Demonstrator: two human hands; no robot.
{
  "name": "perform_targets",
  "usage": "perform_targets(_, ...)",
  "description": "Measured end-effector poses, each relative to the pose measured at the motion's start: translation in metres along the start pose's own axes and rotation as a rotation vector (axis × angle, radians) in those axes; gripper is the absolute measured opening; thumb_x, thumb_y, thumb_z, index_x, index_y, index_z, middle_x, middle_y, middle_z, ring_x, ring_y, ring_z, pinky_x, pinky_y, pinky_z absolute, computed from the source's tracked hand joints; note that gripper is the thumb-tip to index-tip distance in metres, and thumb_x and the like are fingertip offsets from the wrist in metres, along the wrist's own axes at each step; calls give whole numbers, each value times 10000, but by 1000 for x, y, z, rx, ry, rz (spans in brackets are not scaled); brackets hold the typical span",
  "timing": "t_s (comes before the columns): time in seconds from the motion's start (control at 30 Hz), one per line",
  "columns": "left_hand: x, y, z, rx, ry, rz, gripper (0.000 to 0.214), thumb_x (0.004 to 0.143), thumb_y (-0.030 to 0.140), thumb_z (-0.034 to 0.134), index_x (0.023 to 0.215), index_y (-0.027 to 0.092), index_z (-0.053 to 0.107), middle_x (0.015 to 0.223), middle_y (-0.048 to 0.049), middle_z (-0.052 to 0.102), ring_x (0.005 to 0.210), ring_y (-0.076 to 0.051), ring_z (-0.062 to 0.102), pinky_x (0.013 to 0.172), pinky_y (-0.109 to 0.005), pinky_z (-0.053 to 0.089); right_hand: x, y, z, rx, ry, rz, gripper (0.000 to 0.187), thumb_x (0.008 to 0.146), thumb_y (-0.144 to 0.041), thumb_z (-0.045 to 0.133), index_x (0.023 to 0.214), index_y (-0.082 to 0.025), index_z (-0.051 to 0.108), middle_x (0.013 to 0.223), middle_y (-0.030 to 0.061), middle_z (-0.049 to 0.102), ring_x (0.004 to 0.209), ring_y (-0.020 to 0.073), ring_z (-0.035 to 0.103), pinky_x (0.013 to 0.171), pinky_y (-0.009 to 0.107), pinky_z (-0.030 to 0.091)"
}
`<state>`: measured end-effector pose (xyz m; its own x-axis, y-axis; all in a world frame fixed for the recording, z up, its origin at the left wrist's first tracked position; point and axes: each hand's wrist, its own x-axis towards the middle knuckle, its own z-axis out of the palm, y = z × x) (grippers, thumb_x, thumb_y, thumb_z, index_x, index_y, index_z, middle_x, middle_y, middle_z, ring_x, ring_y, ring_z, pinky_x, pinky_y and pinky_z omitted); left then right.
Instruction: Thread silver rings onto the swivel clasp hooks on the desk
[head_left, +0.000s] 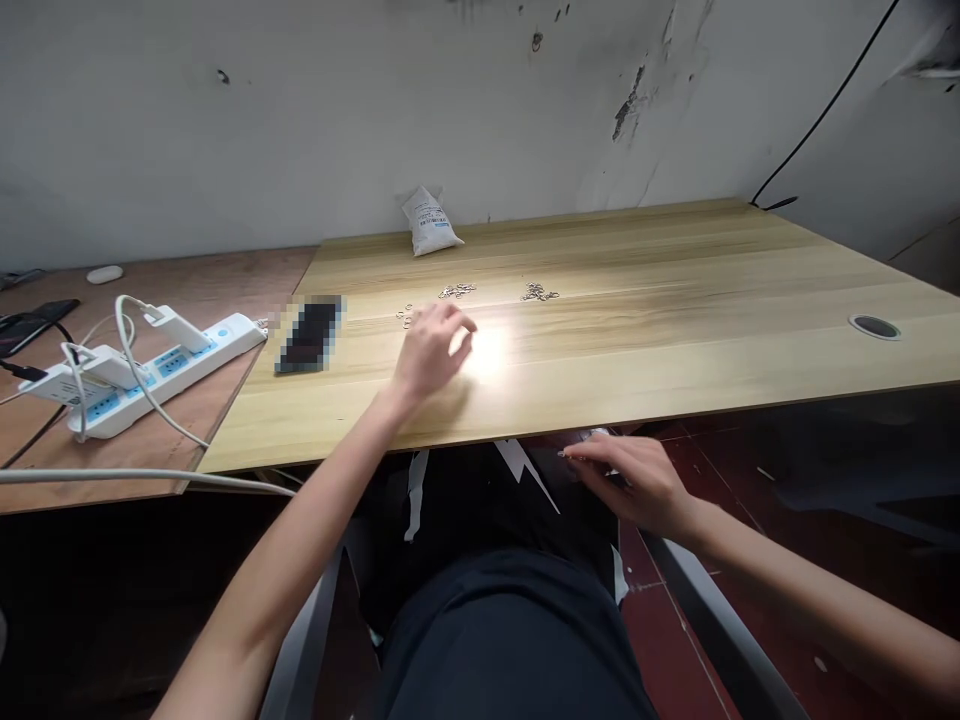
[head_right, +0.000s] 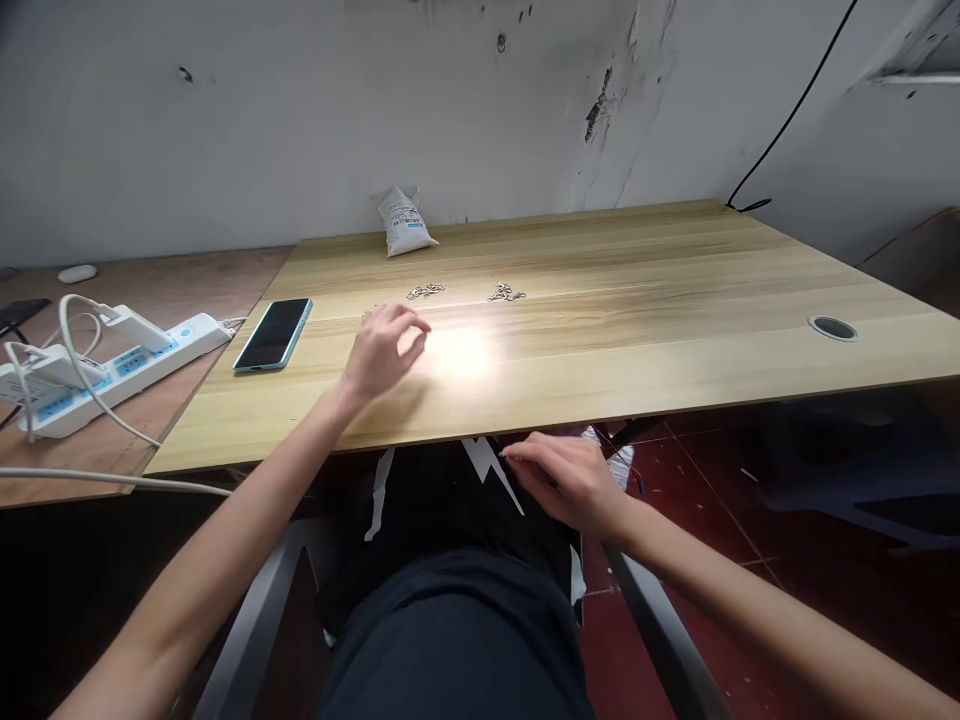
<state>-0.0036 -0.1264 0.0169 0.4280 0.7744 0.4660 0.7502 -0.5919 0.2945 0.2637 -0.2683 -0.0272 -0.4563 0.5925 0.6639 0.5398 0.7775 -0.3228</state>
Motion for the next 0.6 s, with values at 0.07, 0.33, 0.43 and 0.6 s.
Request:
perform_targets(0.07, -37, 40, -8, -31, -179, 249, 223, 933, 240, 430, 963, 232, 651, 930, -74, 623, 937, -236, 565, 888, -398, 426, 17, 9, 1, -16, 106, 4, 237, 858, -80, 605, 1028, -245, 601, 688, -20, 655, 508, 97, 555, 500, 220, 444)
perform_targets(0.33, -138, 79, 72, 197, -894, -25, 170, 904, 144, 512, 974, 126, 666, 1031, -179, 648, 994, -293, 621, 797, -414, 525, 89, 54, 0, -67, 391, 86, 58, 871, -188, 627, 897, -241, 632, 683, -7, 639, 534, 118, 529, 541, 269, 464)
perform_targets(0.43, -135, 62, 101, 253, -898, -100, 259, 931, 292, 575, 1140, 144, 603, 1176, -106, 612, 1060, -227, 603, 904, -437, 521, 103, 65, 3, -18, 405, 135, 35, 888, -231, 608, 882, -221, 640, 701, 5, 647, 547, 118, 535, 528, 271, 456)
perform_targets(0.6, -133, 55, 114, 260, -915, -147, 325, 939, 337, 565, 1212, 161, 566, 1227, -102, 587, 1049, -214, 609, 889, -425, 536, 105, 72, 7, 70, 402, 251, 113, 892, -298, 602, 899, -199, 658, 720, 13, 654, 586, 124, 561, 530, 272, 458)
